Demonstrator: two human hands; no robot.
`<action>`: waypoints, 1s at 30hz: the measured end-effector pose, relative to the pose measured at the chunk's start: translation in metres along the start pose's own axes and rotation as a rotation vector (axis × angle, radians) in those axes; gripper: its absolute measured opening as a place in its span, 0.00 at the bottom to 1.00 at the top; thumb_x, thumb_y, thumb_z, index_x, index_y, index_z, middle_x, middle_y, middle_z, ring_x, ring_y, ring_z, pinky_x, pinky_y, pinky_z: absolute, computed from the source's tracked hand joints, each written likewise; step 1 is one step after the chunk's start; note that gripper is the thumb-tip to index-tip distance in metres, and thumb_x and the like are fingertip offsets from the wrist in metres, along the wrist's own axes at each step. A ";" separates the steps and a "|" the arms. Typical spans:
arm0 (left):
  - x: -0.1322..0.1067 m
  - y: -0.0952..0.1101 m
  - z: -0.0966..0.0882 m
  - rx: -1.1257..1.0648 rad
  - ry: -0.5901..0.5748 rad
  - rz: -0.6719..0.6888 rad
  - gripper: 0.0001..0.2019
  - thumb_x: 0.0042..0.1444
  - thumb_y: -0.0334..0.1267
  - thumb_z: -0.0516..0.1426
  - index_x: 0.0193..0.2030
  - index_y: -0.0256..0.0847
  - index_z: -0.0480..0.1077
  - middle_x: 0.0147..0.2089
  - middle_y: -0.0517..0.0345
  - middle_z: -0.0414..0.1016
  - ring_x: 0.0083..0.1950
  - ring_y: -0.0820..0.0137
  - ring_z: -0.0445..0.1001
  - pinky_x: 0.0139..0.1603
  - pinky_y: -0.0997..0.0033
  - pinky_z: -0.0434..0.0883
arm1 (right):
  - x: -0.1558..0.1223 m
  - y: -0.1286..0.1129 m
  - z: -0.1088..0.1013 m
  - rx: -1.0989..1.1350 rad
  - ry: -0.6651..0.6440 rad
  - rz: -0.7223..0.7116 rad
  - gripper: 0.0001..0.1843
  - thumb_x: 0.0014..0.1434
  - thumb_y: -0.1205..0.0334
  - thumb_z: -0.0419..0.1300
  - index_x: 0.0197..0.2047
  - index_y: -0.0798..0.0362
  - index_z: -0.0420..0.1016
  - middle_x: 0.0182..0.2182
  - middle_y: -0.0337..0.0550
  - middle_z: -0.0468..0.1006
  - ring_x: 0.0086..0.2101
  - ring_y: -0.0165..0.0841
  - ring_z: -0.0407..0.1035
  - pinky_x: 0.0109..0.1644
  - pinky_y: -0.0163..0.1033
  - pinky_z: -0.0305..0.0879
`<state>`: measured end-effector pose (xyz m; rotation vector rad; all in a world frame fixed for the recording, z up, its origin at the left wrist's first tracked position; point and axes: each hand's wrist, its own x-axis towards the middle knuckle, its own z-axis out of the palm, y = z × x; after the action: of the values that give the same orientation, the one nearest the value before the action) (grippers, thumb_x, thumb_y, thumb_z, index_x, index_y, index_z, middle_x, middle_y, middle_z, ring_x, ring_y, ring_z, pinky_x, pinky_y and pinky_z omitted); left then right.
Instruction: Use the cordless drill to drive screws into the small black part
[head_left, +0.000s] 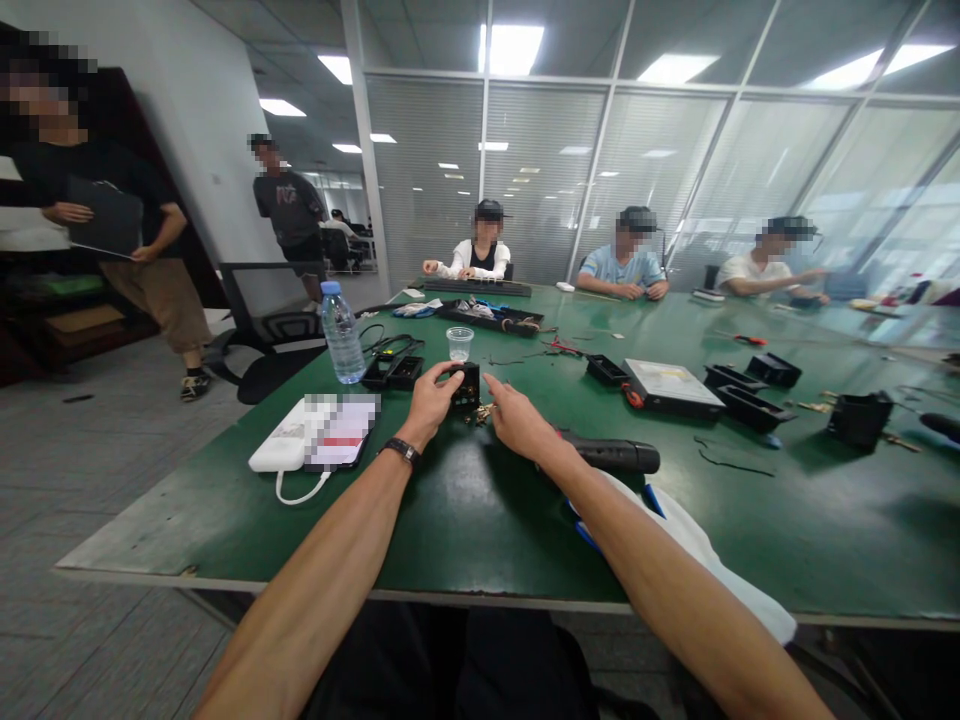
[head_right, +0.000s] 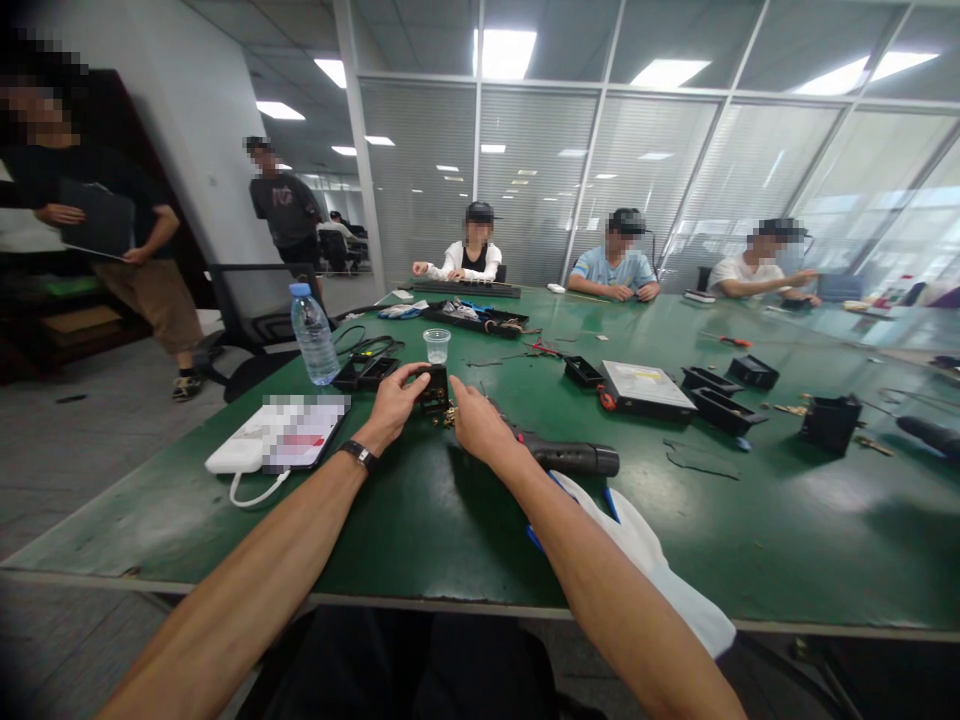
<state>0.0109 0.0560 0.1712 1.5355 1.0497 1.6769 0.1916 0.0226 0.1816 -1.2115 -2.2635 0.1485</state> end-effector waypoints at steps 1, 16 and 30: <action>0.000 0.001 0.000 0.008 -0.005 0.005 0.18 0.55 0.45 0.61 0.50 0.38 0.74 0.48 0.49 0.79 0.44 0.65 0.78 0.48 0.65 0.75 | 0.000 0.000 0.000 -0.001 0.000 0.000 0.35 0.62 0.71 0.47 0.72 0.60 0.50 0.58 0.62 0.69 0.56 0.42 0.65 0.62 0.47 0.59; 0.002 -0.008 -0.002 0.112 -0.055 -0.006 0.18 0.51 0.28 0.56 0.50 0.39 0.69 0.48 0.52 0.75 0.43 0.68 0.76 0.47 0.65 0.74 | -0.001 -0.005 -0.003 -0.054 -0.041 0.011 0.32 0.61 0.69 0.52 0.68 0.57 0.58 0.54 0.58 0.71 0.52 0.41 0.67 0.59 0.43 0.60; -0.007 -0.006 -0.005 0.275 -0.103 0.113 0.26 0.49 0.23 0.52 0.55 0.43 0.64 0.50 0.51 0.73 0.52 0.65 0.72 0.57 0.63 0.68 | 0.003 0.009 0.019 0.064 -0.034 -0.078 0.35 0.60 0.68 0.51 0.71 0.55 0.54 0.58 0.59 0.70 0.56 0.43 0.67 0.61 0.48 0.60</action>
<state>0.0061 0.0516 0.1625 1.8666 1.1968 1.5575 0.1864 0.0334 0.1640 -1.0936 -2.3131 0.2120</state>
